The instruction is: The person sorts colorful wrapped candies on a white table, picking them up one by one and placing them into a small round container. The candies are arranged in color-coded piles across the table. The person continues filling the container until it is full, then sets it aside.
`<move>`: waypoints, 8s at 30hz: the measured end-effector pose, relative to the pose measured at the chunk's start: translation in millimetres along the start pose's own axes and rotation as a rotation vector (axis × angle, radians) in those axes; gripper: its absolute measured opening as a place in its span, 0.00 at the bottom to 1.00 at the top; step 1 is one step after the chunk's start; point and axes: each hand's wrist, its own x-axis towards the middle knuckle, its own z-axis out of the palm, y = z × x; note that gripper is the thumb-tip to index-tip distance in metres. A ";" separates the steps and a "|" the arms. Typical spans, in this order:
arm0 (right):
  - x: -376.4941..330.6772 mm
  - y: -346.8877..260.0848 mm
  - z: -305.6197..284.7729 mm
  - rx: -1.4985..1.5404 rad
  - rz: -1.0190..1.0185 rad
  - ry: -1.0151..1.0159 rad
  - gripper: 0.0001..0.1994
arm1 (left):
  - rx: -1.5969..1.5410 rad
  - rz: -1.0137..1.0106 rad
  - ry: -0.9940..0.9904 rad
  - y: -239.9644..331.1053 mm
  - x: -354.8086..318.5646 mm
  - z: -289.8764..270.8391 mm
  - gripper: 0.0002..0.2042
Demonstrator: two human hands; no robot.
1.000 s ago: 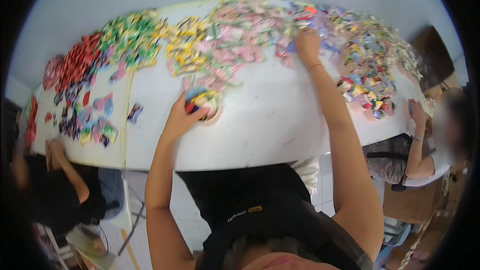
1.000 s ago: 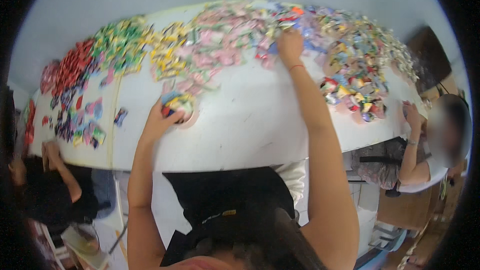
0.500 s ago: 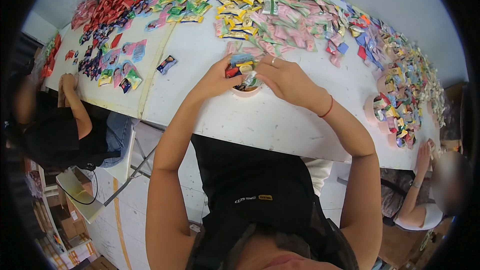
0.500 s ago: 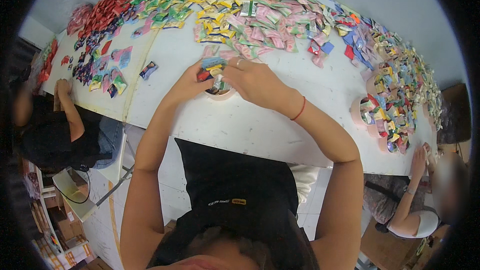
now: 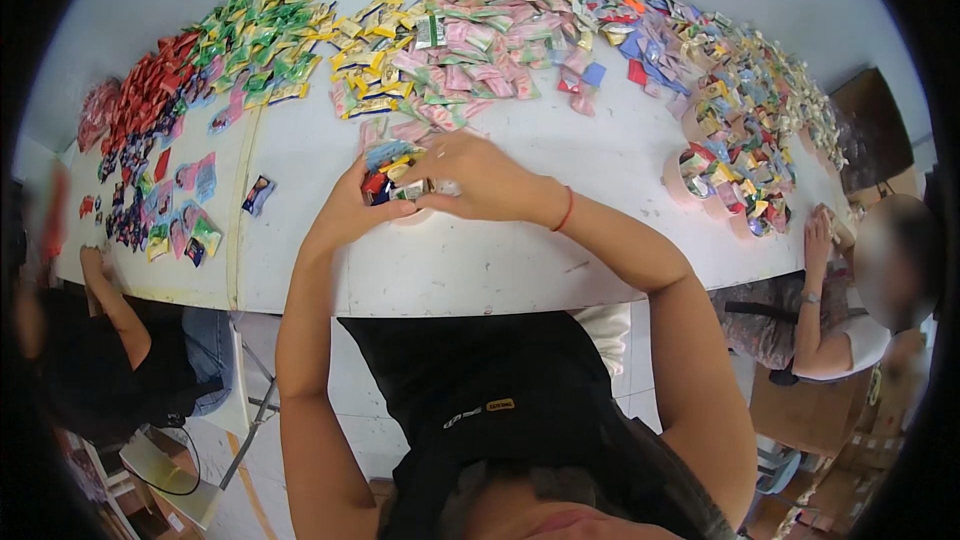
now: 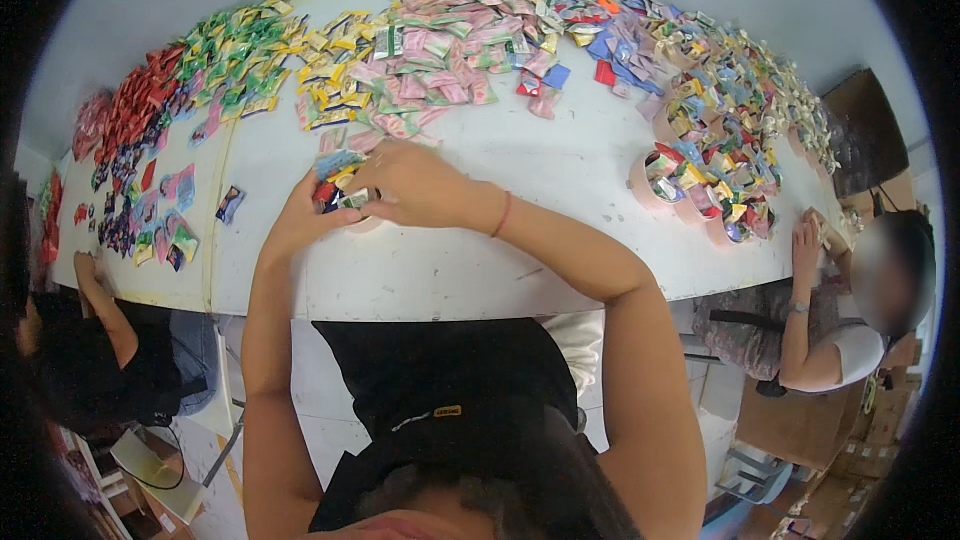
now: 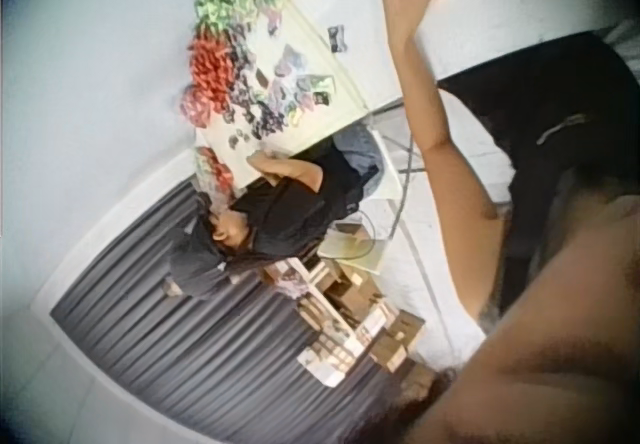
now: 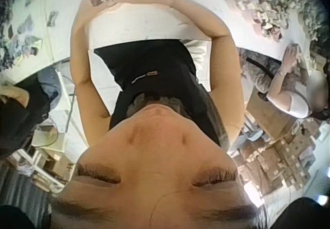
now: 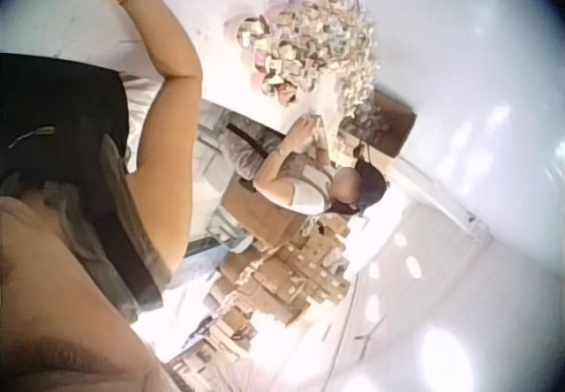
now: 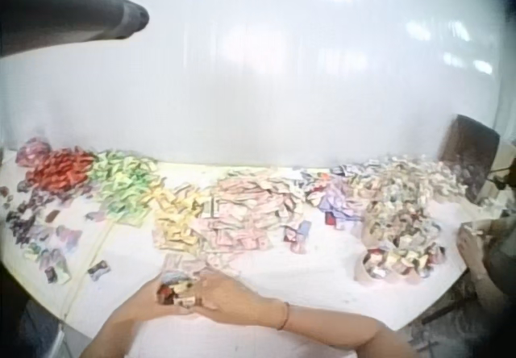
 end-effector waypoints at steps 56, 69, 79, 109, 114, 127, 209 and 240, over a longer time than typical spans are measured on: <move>-44.0 -12.2 -6.3 0.119 0.196 -0.053 0.08 | 0.059 0.049 -0.065 -5.3 -1.3 26.3 0.29; -57.1 -24.6 -33.7 -0.016 0.091 -0.206 0.10 | -0.002 0.051 -0.115 1.6 -1.8 42.3 0.31; -175.0 -69.9 -49.5 0.014 0.348 0.090 0.14 | 0.178 0.032 -0.485 19.7 -4.8 103.5 0.38; -385.2 -5.5 -183.1 -0.840 1.095 0.909 0.22 | -0.291 0.258 0.427 13.7 -100.1 183.0 0.10; -361.0 -17.2 -160.9 -0.995 0.703 0.899 0.26 | 0.041 0.384 1.279 -27.9 -164.7 131.4 0.12; -78.7 57.8 -28.2 -0.161 0.221 0.145 0.32 | -0.031 0.013 0.851 -7.4 -115.7 44.7 0.41; 69.1 74.4 -0.2 -0.113 0.157 -0.026 0.20 | 0.158 0.063 -0.123 11.9 15.4 93.6 0.36; -77.3 165.7 -93.4 -0.739 0.354 0.172 0.13 | 0.094 0.011 -0.106 13.5 23.7 109.6 0.31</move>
